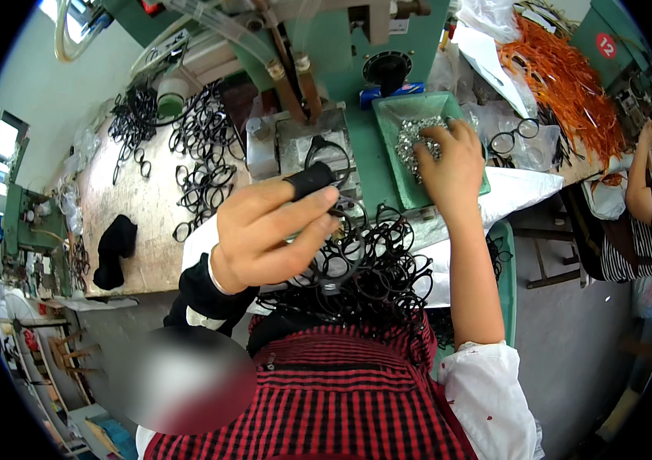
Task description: The person repeatedly picks up black eyeglass frames from a pile, places them into a green press machine, and removes the processed frames. The person also handles small metal components and places them into a green tray. The task continues in a repetitive cycle throughout the clip.
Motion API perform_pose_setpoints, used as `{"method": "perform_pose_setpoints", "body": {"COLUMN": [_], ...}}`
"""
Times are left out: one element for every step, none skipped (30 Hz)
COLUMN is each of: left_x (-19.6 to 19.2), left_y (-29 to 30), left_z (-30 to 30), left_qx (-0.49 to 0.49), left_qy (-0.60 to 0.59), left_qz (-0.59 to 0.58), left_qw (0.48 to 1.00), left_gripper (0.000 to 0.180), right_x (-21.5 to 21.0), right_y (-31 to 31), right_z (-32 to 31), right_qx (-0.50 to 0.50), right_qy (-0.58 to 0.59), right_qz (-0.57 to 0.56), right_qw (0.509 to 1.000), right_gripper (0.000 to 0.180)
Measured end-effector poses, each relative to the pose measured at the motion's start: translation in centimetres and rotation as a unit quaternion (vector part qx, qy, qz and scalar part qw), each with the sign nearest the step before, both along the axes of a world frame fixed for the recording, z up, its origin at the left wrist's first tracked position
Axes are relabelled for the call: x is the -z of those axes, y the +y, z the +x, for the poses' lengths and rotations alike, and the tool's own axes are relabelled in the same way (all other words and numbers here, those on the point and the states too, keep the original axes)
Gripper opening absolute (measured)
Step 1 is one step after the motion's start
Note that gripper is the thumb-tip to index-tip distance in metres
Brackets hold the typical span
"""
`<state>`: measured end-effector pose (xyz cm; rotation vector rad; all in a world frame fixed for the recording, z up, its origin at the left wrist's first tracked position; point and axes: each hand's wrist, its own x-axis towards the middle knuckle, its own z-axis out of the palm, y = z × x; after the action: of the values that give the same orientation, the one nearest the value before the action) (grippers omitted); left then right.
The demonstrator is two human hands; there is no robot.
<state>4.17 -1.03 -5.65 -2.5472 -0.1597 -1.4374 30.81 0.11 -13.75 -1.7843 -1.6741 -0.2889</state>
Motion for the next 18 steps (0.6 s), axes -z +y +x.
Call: {"method": "perform_pose_setpoints", "body": {"left_x": [0.5,0.5,0.8,1.2,0.9,0.7,0.9,1.2,1.6,1.9,2.3,4.2,6.4,8.0,8.5,9.4,9.9,10.1], "left_y": [-0.2,-0.3,-0.4,-0.5,-0.4,-0.6,-0.7,-1.1,-1.5,-2.1,-3.2,-3.8,-3.7,-3.7,-3.7,-1.7,0.0,1.7], "left_z": [0.1,0.2,0.3,0.3,0.2,0.1,0.1,0.0,0.1,-0.2,-0.6,-1.1,-2.2,-3.1,-3.5,-4.6,-5.4,-5.8], "left_qx": [-0.008,-0.018,-0.017,-0.017,-0.020,-0.023,-0.027,-0.032,-0.030,-0.028,-0.035,-0.092,-0.161,-0.225,-0.316,-0.362,-0.380,-0.377], "left_qy": [0.005,0.010,0.001,-0.008,-0.016,-0.013,-0.019,-0.023,-0.034,-0.047,-0.057,-0.089,-0.148,-0.208,-0.258,-0.239,-0.218,-0.216], "left_qz": [-0.003,0.004,0.003,0.002,0.008,0.004,-0.003,-0.012,-0.054,-0.096,-0.162,-0.149,-0.181,-0.212,-0.306,-0.340,-0.357,-0.366], "left_qw": [1.000,1.000,1.000,1.000,1.000,1.000,0.999,0.999,0.998,0.994,0.985,0.980,0.959,0.928,0.860,0.835,0.825,0.823], "left_gripper": [0.025,0.025,0.024,0.024,0.024,0.021,0.021,0.020,0.021,0.023,0.026,0.032,0.037,0.042,0.055,0.065,0.074,0.077], "right_x": [0.8,0.9,1.0,1.0,0.5,0.2,-0.4,-1.1,-1.1,-0.9,-0.5,-0.3,-0.1,0.3,0.3,0.2,0.4,0.6], "right_y": [-0.3,0.0,0.3,0.3,0.3,0.3,0.5,0.8,1.3,2.0,2.4,2.4,1.7,1.2,0.7,0.3,0.4,0.8], "right_z": [0.3,0.4,0.4,0.2,-0.4,-1.3,-1.7,-2.0,-1.7,-1.3,-0.5,0.0,0.1,0.5,0.3,0.1,0.0,-0.2], "right_qx": [-0.017,-0.036,-0.056,-0.066,-0.079,-0.096,-0.150,-0.208,-0.213,-0.219,-0.202,-0.185,-0.139,-0.117,-0.102,-0.083,-0.102,-0.122], "right_qy": [0.015,0.031,0.046,0.042,0.039,0.038,0.017,-0.011,-0.020,-0.029,-0.033,-0.039,0.046,0.085,0.171,0.256,0.271,0.288], "right_qz": [0.006,0.020,0.035,0.031,0.034,0.034,0.042,0.013,0.002,-0.008,-0.003,0.002,-0.020,-0.007,-0.030,-0.054,-0.048,-0.035], "right_qw": [1.000,0.999,0.997,0.996,0.996,0.994,0.988,0.978,0.977,0.975,0.979,0.982,0.989,0.989,0.979,0.962,0.956,0.949], "right_gripper": [0.017,0.015,0.013,0.012,0.012,0.011,0.011,0.012,0.012,0.012,0.011,0.011,0.010,0.008,0.007,0.007,0.007,0.007]}}
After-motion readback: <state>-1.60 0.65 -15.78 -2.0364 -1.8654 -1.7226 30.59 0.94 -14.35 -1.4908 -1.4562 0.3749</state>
